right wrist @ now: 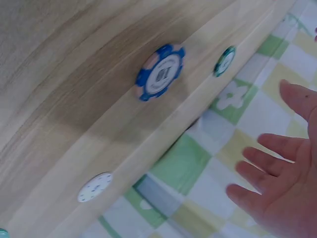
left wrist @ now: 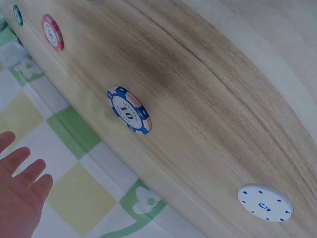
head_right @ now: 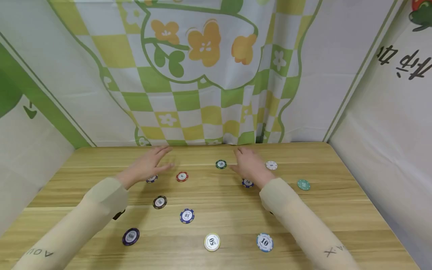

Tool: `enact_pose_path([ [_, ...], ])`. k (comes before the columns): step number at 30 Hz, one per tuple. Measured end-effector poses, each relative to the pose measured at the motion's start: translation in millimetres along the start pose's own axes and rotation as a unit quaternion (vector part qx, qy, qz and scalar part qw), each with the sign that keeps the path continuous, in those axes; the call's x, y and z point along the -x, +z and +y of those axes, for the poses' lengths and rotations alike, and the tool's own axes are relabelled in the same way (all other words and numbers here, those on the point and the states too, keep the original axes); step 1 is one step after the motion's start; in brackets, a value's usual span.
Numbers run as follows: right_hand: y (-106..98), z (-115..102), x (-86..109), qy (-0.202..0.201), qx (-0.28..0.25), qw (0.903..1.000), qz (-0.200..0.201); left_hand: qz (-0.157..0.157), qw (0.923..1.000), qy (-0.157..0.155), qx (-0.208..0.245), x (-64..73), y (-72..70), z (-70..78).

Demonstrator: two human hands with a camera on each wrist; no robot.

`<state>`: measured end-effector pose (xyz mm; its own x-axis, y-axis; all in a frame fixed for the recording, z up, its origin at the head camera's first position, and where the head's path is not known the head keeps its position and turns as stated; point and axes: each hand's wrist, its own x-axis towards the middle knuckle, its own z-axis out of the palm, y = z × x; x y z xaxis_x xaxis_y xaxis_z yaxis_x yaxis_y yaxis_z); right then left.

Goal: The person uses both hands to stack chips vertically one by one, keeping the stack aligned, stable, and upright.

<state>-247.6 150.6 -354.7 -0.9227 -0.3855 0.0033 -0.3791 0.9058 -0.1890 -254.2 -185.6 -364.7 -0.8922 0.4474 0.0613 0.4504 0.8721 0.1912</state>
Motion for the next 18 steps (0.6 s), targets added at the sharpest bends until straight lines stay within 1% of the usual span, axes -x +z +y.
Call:
enact_pose_path([
  [3, -2.4, -6.6, 4.4, 0.003, -0.01, 0.9995, -0.028, -0.008, 0.9999, 0.008, -0.006, 6.1, -3.1, 3.6],
  [7, -4.9, -13.5, 12.7, -0.003, -0.014, 0.9986, -0.051, -0.022, 0.9993, 0.024, -0.015, 11.6, -6.6, 11.3],
  [11, -6.6, -19.4, 21.0, -0.008, -0.015, 0.9972, -0.072, -0.051, 0.9975, 0.039, -0.031, 17.9, -9.4, 20.2],
  [14, -8.4, -22.6, 27.5, -0.01, -0.006, 0.9963, -0.085, -0.072, 0.9953, 0.052, -0.038, 23.5, -10.9, 27.3],
  [18, -11.5, -26.8, 35.3, -0.025, -0.006, 0.9947, -0.1, -0.087, 0.9928, 0.07, -0.043, 31.4, -10.5, 35.4],
])
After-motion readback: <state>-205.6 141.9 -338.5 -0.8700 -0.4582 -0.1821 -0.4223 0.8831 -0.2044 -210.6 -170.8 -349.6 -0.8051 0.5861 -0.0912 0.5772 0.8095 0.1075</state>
